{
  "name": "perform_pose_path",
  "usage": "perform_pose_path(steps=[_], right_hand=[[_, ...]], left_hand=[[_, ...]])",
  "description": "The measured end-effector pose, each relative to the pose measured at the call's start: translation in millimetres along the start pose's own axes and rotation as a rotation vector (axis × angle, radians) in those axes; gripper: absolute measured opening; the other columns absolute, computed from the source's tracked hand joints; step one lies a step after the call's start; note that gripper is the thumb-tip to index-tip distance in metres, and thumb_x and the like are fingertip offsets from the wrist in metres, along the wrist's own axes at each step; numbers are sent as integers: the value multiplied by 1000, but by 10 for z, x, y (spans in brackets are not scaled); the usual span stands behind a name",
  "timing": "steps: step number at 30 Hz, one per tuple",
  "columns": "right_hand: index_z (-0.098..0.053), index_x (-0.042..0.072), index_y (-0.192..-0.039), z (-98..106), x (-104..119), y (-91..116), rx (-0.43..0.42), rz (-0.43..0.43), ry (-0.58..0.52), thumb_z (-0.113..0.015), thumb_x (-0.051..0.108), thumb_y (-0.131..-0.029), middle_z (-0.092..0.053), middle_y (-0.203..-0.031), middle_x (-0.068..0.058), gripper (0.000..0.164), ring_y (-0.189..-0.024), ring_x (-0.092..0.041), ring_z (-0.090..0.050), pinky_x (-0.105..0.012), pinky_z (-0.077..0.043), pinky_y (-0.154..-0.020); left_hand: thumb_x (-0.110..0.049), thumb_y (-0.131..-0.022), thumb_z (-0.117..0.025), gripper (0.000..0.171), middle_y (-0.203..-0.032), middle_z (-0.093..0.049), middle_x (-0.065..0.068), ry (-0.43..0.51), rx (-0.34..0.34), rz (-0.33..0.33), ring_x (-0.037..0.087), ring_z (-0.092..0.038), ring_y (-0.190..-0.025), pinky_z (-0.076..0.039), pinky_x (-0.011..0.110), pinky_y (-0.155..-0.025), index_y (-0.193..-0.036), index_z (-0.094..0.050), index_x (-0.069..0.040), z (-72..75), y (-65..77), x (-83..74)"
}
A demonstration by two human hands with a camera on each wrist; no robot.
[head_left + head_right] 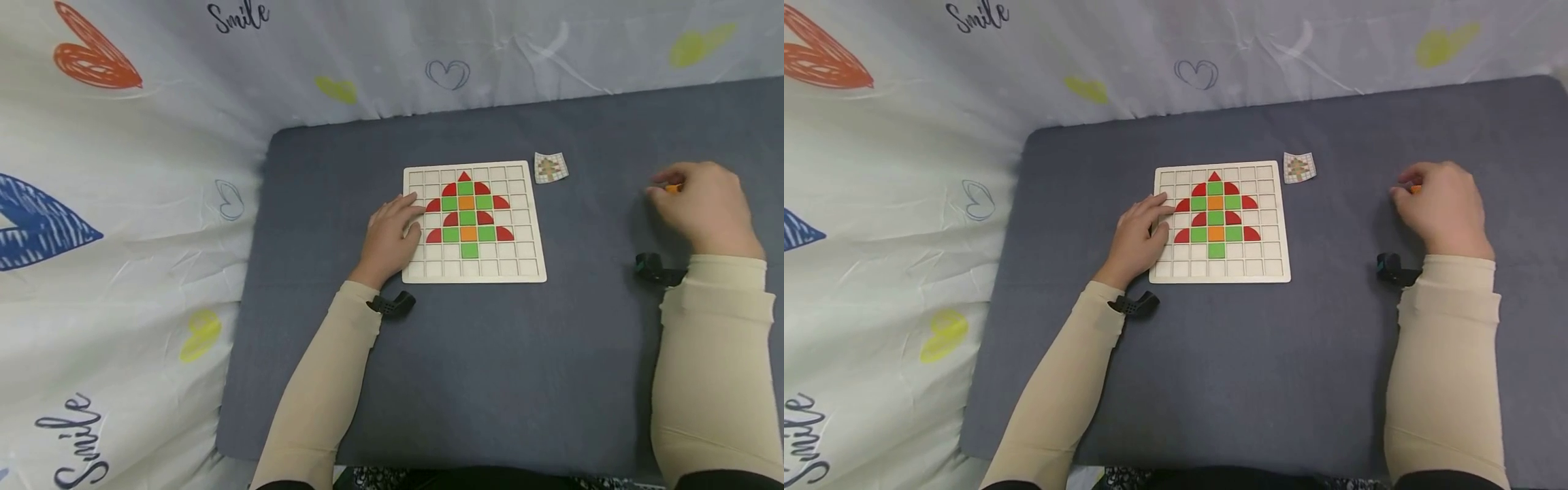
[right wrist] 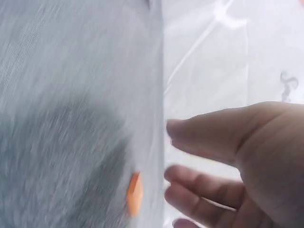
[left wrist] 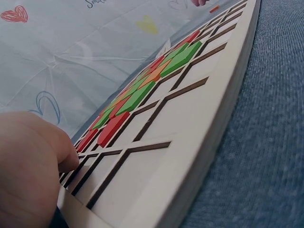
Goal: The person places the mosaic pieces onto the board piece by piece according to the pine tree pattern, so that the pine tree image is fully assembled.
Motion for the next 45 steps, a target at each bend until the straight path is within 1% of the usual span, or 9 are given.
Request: perform_pose_path(steps=[10, 14, 22, 30, 33, 35, 38, 42, 45], right_hand=[[-18, -2, -165, -93, -316, -25, 113, -199, 15, -45, 40, -106, -10, -161, -45, 77, -144, -68, -17, -79, -26, -112], [-23, -4, -164, -153, -325, -42, 143, -179, 30, -44, 34, -108, -17, -157, -47, 70, -141, -69, -19, -81, -29, -108], [-39, -7, -156, -123, -262, -59, 73, -132, 33, -46, 20, -107, -32, -152, -45, 56, -138, -67, -28, -78, -28, -112], [-60, -10, -137, -94, -230, -75, 16, 10, -57, -48, 14, -103, -51, -136, -44, 43, -127, -63, -41, -76, -34, -102], [-66, -12, -128, -97, -208, -96, -20, 35, -72, -51, 13, -102, -57, -130, -42, 39, -121, -60, -48, -69, -41, -100], [-69, -11, -124, -103, -184, -112, -39, 37, -77, -54, 14, -100, -63, -125, -39, 37, -113, -54, -55, -57, -48, -89], [-70, -9, -124, -129, -155, -124, -32, 16, -87, -58, 18, -100, -66, -121, -36, 38, -105, -48, -59, -47, -46, -75], [-66, -10, -129, -159, -110, -137, -12, -1, -105, -61, 23, -98, -65, -122, -36, 45, -106, -48, -59, -54, -48, -91], [-65, -8, -130, -174, -75, -141, -4, 2, -108, -62, 26, -97, -65, -121, -34, 48, -106, -45, -59, -47, -48, -90]], left_hand=[[-21, -107, -48, 40, -165, -45, -1, -9, 11, 25, 18, -30, -158, -15, 38, -131, -142, -68, -16, -21, -23, -17], [-20, -106, -48, 40, -164, -46, -1, -9, 4, 34, 18, -31, -158, -15, 38, -131, -141, -68, -16, -7, -15, -11], [-19, -106, -49, 39, -164, -46, -1, 0, 0, 26, 18, -31, -158, -14, 36, -131, -141, -69, -16, -6, -20, -14], [-20, -107, -51, 38, -164, -46, -2, 2, -4, 33, 18, -31, -158, -14, 36, -131, -141, -69, -17, -7, -8, 2], [-20, -107, -51, 38, -164, -46, -2, 1, -2, 32, 17, -31, -158, -14, 36, -131, -141, -69, -17, -15, -5, 4], [-20, -107, -51, 38, -164, -46, -2, 2, -3, 33, 17, -30, -158, -14, 37, -131, -140, -69, -17, -18, -6, 3], [-20, -107, -51, 38, -164, -47, -1, 4, -6, 33, 18, -31, -158, -15, 38, -131, -140, -69, -16, -20, -6, 3], [-19, -107, -52, 37, -163, -47, -1, 5, -9, 31, 19, -31, -158, -15, 38, -131, -140, -69, -16, -13, -10, 1], [-19, -106, -52, 37, -163, -47, -1, 4, -9, 29, 19, -31, -157, -15, 38, -131, -139, -69, -16, -10, -9, -1]])
Point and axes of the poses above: each hand's wrist, its own y-axis away from the middle knuckle, its own z-axis out of the back of the hand, x = y × z, the point moved 6 cm from there along -y, towards the middle knuckle
